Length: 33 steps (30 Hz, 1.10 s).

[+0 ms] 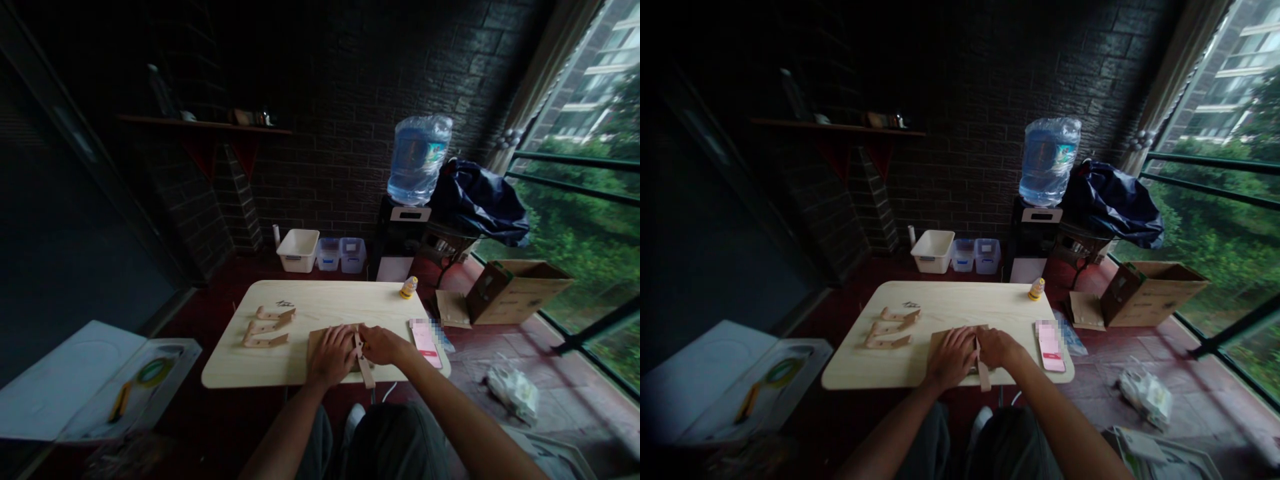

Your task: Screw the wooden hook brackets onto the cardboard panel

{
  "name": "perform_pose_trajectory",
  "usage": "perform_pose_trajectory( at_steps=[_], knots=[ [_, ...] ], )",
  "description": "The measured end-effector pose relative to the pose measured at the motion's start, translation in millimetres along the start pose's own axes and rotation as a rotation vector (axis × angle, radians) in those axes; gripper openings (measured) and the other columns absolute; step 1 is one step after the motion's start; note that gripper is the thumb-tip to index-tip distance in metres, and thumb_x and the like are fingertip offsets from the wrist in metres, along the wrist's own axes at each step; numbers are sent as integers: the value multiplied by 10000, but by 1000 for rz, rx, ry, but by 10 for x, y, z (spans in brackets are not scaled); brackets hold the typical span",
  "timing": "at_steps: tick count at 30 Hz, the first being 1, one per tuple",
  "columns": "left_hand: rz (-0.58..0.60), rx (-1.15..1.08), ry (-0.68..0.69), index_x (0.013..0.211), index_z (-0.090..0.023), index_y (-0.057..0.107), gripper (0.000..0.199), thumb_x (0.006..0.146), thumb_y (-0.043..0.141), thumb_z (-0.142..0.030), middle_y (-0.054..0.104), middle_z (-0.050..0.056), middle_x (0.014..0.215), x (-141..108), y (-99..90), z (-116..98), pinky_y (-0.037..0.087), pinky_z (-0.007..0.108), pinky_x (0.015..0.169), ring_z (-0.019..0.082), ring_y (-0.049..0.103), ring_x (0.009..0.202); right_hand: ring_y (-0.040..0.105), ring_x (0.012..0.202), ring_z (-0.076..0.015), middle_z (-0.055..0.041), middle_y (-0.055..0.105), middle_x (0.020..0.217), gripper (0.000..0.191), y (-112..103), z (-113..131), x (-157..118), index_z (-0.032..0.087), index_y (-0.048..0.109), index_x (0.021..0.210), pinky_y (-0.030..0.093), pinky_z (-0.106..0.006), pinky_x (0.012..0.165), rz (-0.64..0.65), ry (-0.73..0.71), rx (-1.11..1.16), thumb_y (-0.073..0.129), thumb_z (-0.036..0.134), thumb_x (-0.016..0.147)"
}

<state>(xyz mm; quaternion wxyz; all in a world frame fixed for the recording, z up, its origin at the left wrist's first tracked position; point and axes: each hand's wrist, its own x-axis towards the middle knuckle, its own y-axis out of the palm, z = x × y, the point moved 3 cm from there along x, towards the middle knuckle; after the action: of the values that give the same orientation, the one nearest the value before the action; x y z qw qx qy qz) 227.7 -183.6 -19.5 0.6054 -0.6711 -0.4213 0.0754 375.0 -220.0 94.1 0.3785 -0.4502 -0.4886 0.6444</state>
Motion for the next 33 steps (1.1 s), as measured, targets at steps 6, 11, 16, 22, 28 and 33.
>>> perform_pose_trajectory(
  at_steps=[6,11,16,22,28,33],
  knots=[
    [-6,2,-2,1484,-268,425,508,988,461,-378,491,58,1506,2,10,1,184,509,1253,263,367,1442,711,1014,-312,-222,725,1117,397,15,-71,-17,70,550,1281,526,-344,780,16,16,-14,545,204,908],
    [-8,8,-4,1498,-242,405,526,994,442,-391,477,68,1523,-14,53,26,190,504,1251,264,367,1443,716,999,-317,-216,731,1094,325,-2,-57,-54,100,593,1208,525,-339,767,16,36,-35,545,260,929],
    [-12,7,4,1531,-243,349,561,1002,418,-417,460,64,1540,-17,89,43,196,497,1247,267,364,1448,713,1001,-309,-205,731,1110,345,8,-50,-76,96,569,1238,513,-335,751,23,20,-9,526,230,923],
    [-18,15,1,1542,-257,322,581,995,433,-417,455,57,1543,-10,104,47,186,484,1250,266,352,1453,722,951,-250,-140,748,1090,359,20,-131,-128,139,553,1248,480,-290,731,36,-10,30,528,193,894],
    [-22,38,2,1537,-247,337,567,1000,425,-405,459,60,1541,-21,84,27,180,474,1255,264,355,1451,708,1026,-268,-134,747,1087,283,-54,-64,-159,177,592,1211,486,-310,807,8,-10,-17,485,215,951],
    [-43,79,19,1523,-234,366,570,992,447,-423,477,69,1529,-22,75,10,224,488,1241,272,388,1433,709,1036,-300,-202,730,1109,335,-105,59,-130,114,577,1257,528,-336,805,12,11,-71,519,248,956]
  ],
)
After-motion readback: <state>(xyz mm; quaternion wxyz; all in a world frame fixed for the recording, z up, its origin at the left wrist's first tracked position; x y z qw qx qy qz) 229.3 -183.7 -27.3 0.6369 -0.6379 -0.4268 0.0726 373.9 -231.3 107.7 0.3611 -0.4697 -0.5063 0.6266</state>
